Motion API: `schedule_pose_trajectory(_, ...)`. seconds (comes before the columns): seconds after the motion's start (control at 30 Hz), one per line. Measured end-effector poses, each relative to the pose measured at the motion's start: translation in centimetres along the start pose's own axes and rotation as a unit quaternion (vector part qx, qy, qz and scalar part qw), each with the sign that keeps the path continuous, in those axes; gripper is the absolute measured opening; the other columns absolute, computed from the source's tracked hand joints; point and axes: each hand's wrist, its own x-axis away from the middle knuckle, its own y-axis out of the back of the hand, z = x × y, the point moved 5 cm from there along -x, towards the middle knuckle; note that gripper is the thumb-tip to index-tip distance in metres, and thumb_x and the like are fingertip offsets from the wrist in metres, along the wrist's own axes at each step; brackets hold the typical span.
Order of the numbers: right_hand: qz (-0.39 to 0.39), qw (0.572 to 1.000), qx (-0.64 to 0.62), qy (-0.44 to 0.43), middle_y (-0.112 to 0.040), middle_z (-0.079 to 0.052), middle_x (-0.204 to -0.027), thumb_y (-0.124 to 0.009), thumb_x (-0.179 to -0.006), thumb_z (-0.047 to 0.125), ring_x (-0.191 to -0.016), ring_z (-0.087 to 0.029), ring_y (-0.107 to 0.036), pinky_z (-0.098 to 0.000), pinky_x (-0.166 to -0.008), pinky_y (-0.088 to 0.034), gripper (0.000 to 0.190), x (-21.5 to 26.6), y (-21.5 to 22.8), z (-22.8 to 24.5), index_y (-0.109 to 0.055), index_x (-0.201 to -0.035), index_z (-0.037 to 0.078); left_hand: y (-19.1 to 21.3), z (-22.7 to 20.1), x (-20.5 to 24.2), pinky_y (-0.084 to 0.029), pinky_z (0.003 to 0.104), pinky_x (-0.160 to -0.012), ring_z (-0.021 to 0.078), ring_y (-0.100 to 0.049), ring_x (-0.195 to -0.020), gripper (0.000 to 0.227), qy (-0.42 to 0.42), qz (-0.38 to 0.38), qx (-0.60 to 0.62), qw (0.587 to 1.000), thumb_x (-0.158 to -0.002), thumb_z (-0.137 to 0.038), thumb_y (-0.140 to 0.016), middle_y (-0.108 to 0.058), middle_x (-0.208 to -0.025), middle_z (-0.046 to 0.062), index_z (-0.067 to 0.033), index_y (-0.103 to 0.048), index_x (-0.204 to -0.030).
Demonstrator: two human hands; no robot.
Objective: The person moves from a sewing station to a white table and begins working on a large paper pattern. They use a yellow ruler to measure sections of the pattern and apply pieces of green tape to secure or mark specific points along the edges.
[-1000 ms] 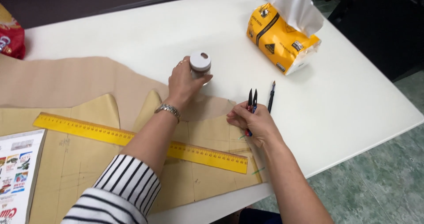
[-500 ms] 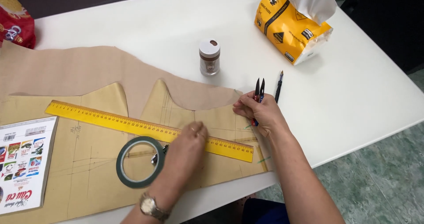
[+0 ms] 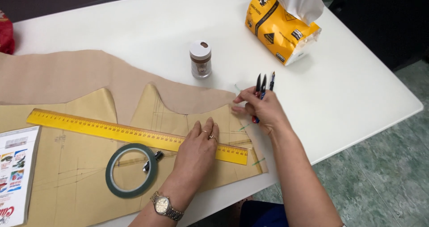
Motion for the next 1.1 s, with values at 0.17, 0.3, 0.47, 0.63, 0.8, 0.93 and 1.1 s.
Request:
schedule_pose_trajectory(0.17,-0.02,0.998,0.045,0.032,-0.064,-0.016,-0.067,-0.066,-0.083,0.004,-0.039,-0.009,-0.049,-0.0396,-0.068,-0.062,0.008,0.5,2.1,2.7,-0.065,-0.082,-0.004,1.3,-0.9,-0.7,-0.047,0.06,-0.091,0.0485,-0.034,-0.133,0.061,-0.007,0.085,-0.003,0.996,-0.085,0.004,-0.051,-0.031,-0.151,0.02,-0.0006,-0.037,-0.144)
schedule_pose_trajectory(0.3,0.001,0.988,0.15,0.033,-0.063,-0.019,-0.069,-0.07,-0.081,0.002,-0.048,-0.016,-0.055,-0.0375,-0.059,-0.062,0.01,1.7,2.2,4.2,-0.067,-0.083,-0.007,2.6,-2.0,-0.9,-0.047,0.069,-0.082,0.0539,-0.028,-0.133,0.067,-0.023,0.135,-0.018,0.99,-0.085,0.004,-0.055,-0.023,-0.154,0.021,-0.0033,-0.031,-0.147)
schedule_pose_trajectory(0.47,0.031,0.981,0.191,0.032,-0.059,-0.016,-0.07,-0.071,-0.077,0.0,-0.062,-0.023,-0.063,-0.036,-0.055,-0.061,0.012,0.7,1.9,3.0,-0.068,-0.083,-0.01,4.3,-2.7,-1.2,-0.05,0.068,-0.076,0.0559,-0.028,-0.132,0.076,-0.039,0.172,-0.035,0.984,-0.082,0.008,-0.061,-0.022,-0.155,0.018,-0.0057,-0.028,-0.149)
schedule_pose_trajectory(0.63,0.051,0.981,0.187,0.001,-0.058,-0.017,-0.068,-0.071,-0.077,0.001,-0.058,-0.022,-0.057,-0.0351,-0.048,-0.059,0.014,1.5,0.7,3.2,-0.067,-0.083,-0.011,3.7,-2.6,-1.6,-0.051,0.068,-0.074,0.0569,-0.027,-0.131,0.076,-0.048,0.179,-0.052,0.981,-0.083,0.009,-0.06,-0.019,-0.157,0.018,-0.0055,-0.026,-0.15)
schedule_pose_trajectory(0.8,0.081,0.976,0.2,-0.001,-0.05,-0.011,-0.063,-0.07,-0.079,0.002,-0.055,-0.016,-0.05,-0.0292,-0.037,-0.056,0.014,1.8,-0.6,3.0,-0.067,-0.082,-0.012,4.7,-2.8,-1.5,-0.055,0.064,-0.072,0.0572,-0.031,-0.129,0.076,-0.058,0.179,-0.083,0.979,-0.083,0.01,-0.06,-0.021,-0.155,0.02,-0.0028,-0.026,-0.149)
schedule_pose_trajectory(0.93,0.082,0.976,0.203,-0.001,-0.043,-0.008,-0.064,-0.07,-0.079,0.002,-0.055,-0.016,-0.048,-0.0278,-0.034,-0.055,0.014,1.5,-0.6,2.4,-0.067,-0.082,-0.011,4.9,-2.9,-1.5,-0.055,0.063,-0.07,0.0584,-0.032,-0.128,0.077,-0.068,0.177,-0.079,0.979,-0.081,0.011,-0.061,-0.021,-0.155,0.021,-0.0018,-0.026,-0.149)
schedule_pose_trajectory(1.1,0.067,0.975,0.211,0.01,-0.047,-0.01,-0.066,-0.067,-0.081,0.003,-0.051,-0.014,-0.047,-0.0257,-0.03,-0.051,0.013,1.2,0.1,2.5,-0.067,-0.083,-0.01,4.9,-3.1,-1.8,-0.057,0.061,-0.069,0.0584,-0.035,-0.126,0.08,-0.079,0.188,-0.097,0.974,-0.078,0.011,-0.064,-0.022,-0.154,0.024,-0.0014,-0.027,-0.149)
